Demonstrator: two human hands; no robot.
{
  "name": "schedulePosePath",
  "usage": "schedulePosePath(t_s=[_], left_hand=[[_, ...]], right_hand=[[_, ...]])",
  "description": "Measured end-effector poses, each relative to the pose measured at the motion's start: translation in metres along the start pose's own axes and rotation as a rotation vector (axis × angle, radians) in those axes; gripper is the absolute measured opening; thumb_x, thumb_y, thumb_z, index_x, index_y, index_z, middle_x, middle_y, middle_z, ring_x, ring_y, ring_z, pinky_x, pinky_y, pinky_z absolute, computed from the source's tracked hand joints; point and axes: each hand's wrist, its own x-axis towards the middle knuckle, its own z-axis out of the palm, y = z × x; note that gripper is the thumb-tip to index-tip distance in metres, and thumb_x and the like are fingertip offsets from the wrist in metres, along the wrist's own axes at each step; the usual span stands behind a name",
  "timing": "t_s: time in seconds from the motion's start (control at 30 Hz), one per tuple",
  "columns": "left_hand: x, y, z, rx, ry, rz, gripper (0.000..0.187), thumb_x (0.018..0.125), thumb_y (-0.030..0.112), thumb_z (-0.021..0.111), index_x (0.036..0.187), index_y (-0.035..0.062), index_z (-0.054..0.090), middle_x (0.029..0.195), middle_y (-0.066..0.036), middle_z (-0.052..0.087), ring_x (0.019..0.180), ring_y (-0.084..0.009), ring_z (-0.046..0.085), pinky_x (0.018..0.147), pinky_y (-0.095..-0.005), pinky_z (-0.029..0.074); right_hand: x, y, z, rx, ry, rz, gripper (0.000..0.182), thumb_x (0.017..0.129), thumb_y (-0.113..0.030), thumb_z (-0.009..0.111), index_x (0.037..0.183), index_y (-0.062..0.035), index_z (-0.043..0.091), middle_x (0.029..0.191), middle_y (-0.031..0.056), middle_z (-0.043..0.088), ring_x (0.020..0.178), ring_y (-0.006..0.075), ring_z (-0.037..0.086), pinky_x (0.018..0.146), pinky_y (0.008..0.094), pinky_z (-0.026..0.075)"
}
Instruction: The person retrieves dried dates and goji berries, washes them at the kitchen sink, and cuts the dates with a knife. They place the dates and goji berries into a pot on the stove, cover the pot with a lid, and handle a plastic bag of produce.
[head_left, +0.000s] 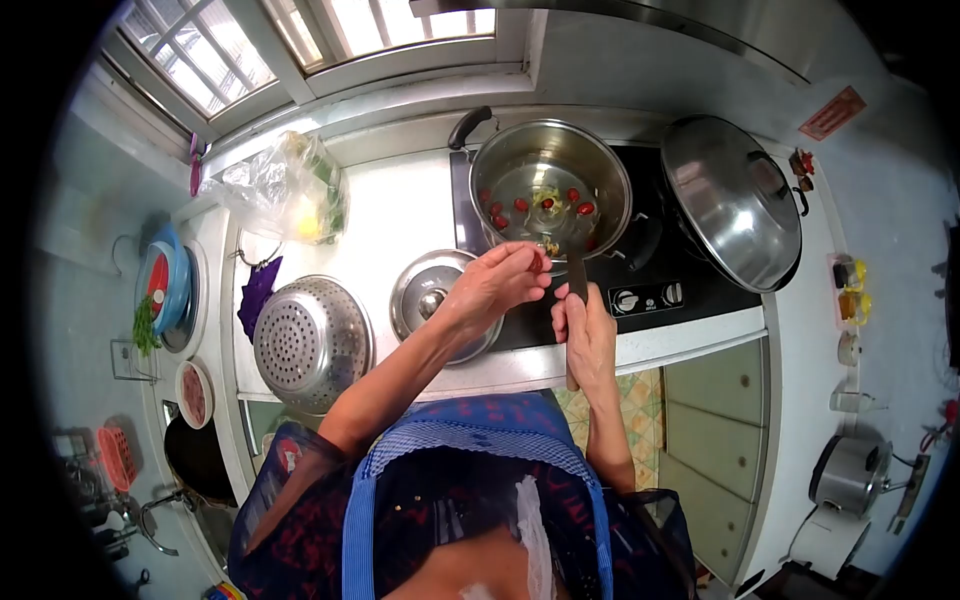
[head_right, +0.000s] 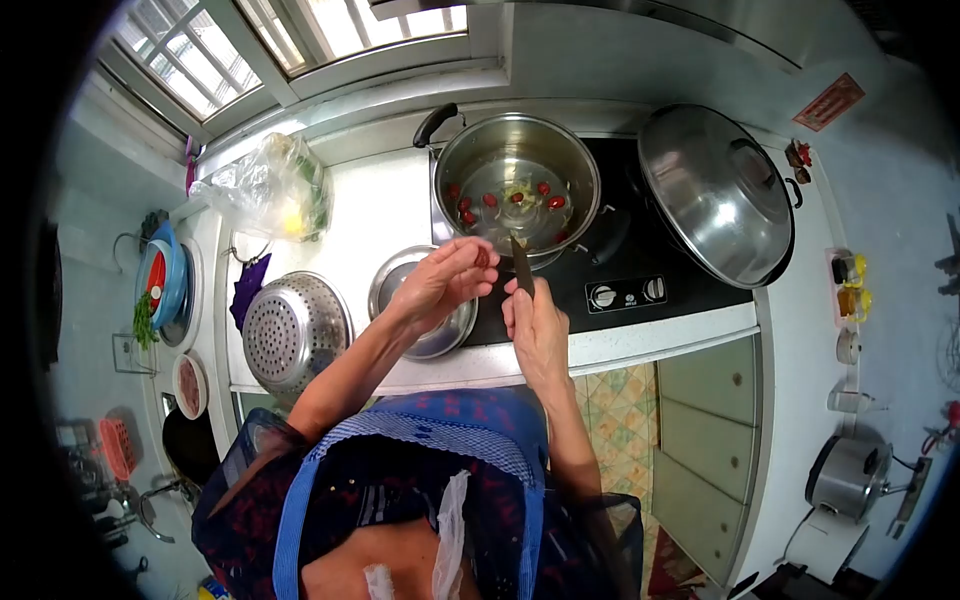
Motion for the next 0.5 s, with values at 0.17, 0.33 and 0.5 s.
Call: schedulePosePath(t_s=[0.17,0.33,0.5], left_hand=[[0.003,-0.001,0.011,-0.06,0.055,0.013,0.027,0.088,0.023,0.056,0.105,0.0025,0.053,0.098,-0.007,0.058,0.09,-0.0162,0.057,0.078,-0.0293,0.048],[0.001,-0.004,0.01,-0.041,0.098,0.013,0.032,0.087,0.025,0.058,0.108,0.0026,0.051,0.098,-0.007,0.06,0.087,-0.0157,0.058,0.078,-0.0293,0.048],[-0.01,-0.021,0.012,-0.068,0.097,0.028,0.028,0.088,0.023,0.055,0.107,0.0017,0.051,0.096,-0.008,0.059,0.086,-0.0156,0.058,0.074,-0.0273,0.047]], right_hand=[[0.003,0.006,0.01,-0.153,0.021,-0.145,0.017,0.094,-0.015,0.039,0.091,-0.0012,0.049,0.059,0.0033,0.05,0.048,0.0085,0.044,0.045,0.0232,0.037],[-0.002,0.011,0.013,-0.228,0.041,-0.215,0.016,0.094,-0.015,0.039,0.091,-0.0015,0.048,0.056,0.0053,0.05,0.046,0.0113,0.047,0.043,0.025,0.037],[-0.014,0.021,0.019,-0.343,0.091,-0.277,0.017,0.093,-0.015,0.038,0.09,-0.0011,0.047,0.058,0.0102,0.053,0.049,0.0225,0.055,0.046,0.0317,0.041]])
